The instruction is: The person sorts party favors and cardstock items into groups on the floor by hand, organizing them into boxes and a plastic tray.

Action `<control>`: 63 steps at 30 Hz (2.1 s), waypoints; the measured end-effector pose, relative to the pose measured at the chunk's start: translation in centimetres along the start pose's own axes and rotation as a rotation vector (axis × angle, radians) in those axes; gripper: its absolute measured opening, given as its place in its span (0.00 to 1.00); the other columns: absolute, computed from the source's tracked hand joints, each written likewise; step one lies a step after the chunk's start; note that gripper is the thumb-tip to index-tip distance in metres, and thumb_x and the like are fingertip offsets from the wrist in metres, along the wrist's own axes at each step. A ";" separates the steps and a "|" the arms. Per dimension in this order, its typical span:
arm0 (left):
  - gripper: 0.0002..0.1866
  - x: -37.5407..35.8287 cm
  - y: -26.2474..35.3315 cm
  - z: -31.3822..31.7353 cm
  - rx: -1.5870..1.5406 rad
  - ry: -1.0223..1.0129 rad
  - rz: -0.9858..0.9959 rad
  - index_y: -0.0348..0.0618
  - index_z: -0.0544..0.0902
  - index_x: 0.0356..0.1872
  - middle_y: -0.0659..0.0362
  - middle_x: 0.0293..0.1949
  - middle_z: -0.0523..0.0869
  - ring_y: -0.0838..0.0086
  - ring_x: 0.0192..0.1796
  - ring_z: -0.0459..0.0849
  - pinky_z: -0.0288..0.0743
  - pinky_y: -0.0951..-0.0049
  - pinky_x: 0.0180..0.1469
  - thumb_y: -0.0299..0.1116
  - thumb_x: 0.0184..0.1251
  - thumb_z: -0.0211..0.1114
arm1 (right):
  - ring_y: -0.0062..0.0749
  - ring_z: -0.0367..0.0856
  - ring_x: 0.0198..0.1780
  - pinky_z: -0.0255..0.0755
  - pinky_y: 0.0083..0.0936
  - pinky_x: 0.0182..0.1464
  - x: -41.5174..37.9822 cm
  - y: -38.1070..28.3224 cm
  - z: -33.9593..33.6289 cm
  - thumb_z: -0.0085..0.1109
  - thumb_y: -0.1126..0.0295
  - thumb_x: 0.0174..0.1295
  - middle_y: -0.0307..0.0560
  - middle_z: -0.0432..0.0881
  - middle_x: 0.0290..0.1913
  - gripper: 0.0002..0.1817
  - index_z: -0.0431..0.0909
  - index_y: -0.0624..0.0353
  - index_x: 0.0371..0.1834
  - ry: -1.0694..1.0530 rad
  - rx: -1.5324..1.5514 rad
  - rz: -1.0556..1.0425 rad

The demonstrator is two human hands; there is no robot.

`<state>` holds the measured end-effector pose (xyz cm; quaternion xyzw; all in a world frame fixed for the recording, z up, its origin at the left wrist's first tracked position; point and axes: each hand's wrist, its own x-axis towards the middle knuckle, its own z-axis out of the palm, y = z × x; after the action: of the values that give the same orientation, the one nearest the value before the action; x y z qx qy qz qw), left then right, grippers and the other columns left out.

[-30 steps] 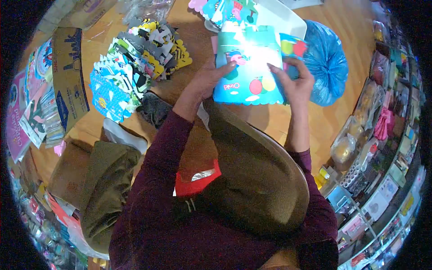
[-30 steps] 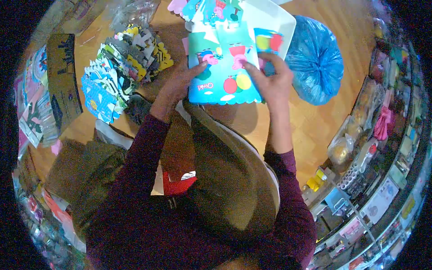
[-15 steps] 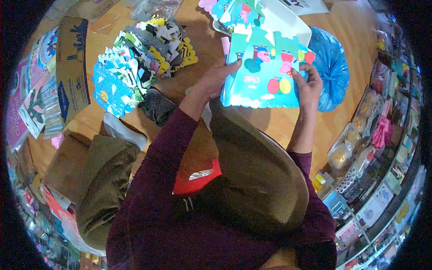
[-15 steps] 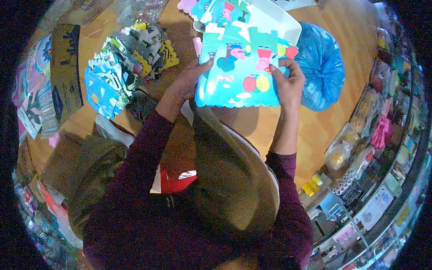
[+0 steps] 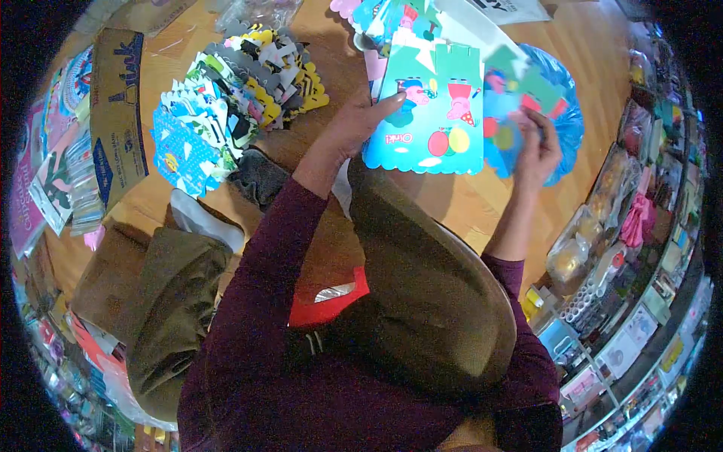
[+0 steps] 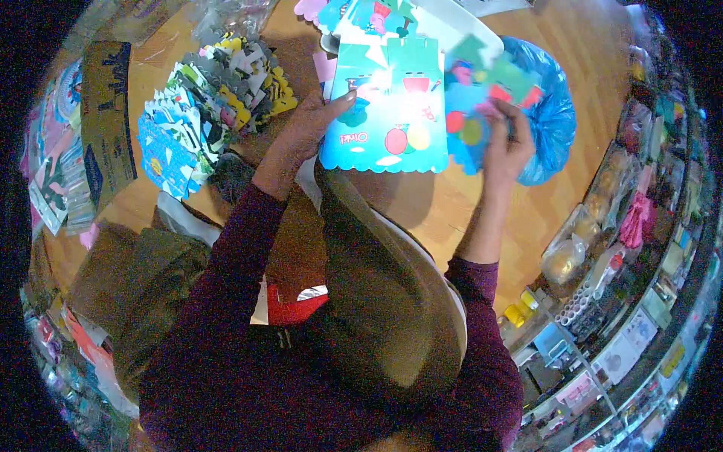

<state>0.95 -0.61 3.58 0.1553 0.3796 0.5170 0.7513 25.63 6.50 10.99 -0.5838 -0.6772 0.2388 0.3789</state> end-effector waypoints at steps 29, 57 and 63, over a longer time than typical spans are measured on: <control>0.17 -1.1 -0.3 -2.7 0.104 0.082 0.015 0.41 0.72 0.48 0.62 0.38 0.79 0.80 0.37 0.77 0.74 0.78 0.34 0.37 0.60 0.58 | 0.19 0.70 0.36 0.65 0.16 0.39 1.5 2.7 -3.3 0.64 0.76 0.46 0.38 0.76 0.31 0.09 0.74 0.63 0.30 0.084 -0.056 0.077; 0.28 -1.3 -1.8 -2.5 -0.240 -0.158 -0.145 0.40 0.66 0.55 0.57 0.46 0.75 0.71 0.45 0.76 0.73 0.69 0.47 0.38 0.54 0.62 | 0.29 0.69 0.51 0.63 0.27 0.53 -3.4 -3.0 5.8 0.64 0.71 0.47 0.48 0.70 0.51 0.34 0.59 0.66 0.57 -0.530 0.360 0.180; 0.26 -1.9 -1.8 -2.1 -0.118 -0.103 -0.253 0.40 0.68 0.54 0.57 0.45 0.76 0.73 0.45 0.76 0.72 0.72 0.47 0.40 0.56 0.60 | 0.31 0.69 0.52 0.62 0.27 0.54 -4.5 -1.9 5.7 0.61 0.73 0.49 0.49 0.70 0.51 0.32 0.58 0.67 0.58 -0.564 0.469 0.397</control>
<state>0.25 -3.40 1.82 0.0881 0.3260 0.4311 0.8368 20.09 2.40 7.99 -0.5124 -0.5560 0.6057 0.2478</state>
